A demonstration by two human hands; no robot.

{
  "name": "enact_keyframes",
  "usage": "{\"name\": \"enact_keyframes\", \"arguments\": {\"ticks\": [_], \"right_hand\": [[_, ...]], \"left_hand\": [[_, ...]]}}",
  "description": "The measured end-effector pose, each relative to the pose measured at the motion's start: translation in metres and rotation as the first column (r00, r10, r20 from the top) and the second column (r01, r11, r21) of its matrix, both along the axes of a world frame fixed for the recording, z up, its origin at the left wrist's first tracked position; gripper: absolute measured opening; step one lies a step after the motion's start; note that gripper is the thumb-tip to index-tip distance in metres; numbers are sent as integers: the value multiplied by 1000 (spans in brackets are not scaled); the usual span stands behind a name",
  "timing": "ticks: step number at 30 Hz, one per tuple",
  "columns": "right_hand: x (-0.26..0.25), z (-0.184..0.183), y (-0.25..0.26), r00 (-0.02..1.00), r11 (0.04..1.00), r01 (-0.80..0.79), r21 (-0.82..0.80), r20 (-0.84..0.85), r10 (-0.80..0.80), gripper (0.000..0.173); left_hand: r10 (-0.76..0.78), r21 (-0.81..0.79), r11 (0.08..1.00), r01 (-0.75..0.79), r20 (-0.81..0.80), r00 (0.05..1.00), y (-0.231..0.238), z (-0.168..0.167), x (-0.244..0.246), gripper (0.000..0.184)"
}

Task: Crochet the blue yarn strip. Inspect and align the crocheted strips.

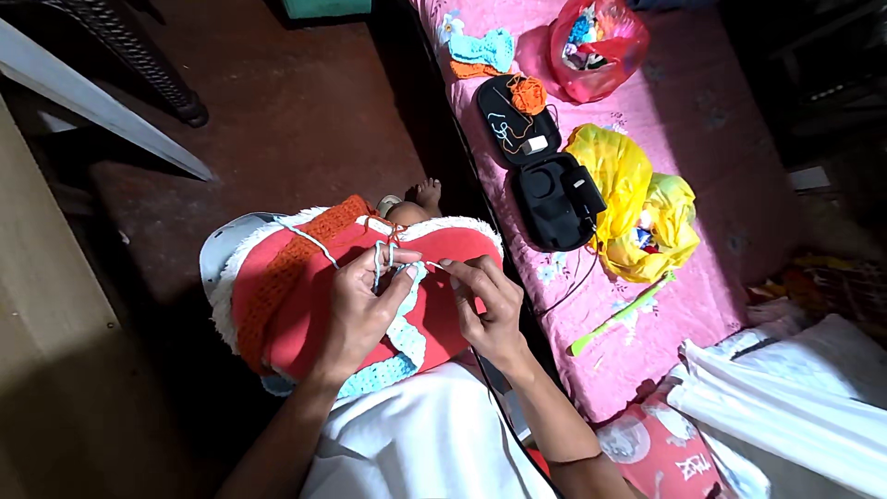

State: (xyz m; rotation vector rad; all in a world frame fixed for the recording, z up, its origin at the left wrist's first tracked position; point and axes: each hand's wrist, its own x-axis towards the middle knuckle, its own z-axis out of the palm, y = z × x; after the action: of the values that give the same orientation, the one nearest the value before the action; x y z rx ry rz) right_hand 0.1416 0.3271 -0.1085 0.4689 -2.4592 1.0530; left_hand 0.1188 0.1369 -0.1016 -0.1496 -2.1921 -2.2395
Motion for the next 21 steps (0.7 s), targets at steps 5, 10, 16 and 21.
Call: {"name": "enact_keyframes", "arguments": {"ticks": [5,10,16,21], "right_hand": [[3,1,-3,1000,1000,-2,12,1,2,22],[1,1,-5,1000,1000,3,20,-5,-3,22],[1,-1,-5,1000,1000,0,28,0,0,22],[1,0,-6,1000,999,9,43,5,-9,23]], "left_hand": [[5,14,1000,-5,9,1000,0,0,0,16],[-1,22,1000,1,11,1000,0,0,0,17],[-13,38,999,12,22,1000,0,0,1,17],[-18,37,999,16,27,999,0,-1,1,17]]}}
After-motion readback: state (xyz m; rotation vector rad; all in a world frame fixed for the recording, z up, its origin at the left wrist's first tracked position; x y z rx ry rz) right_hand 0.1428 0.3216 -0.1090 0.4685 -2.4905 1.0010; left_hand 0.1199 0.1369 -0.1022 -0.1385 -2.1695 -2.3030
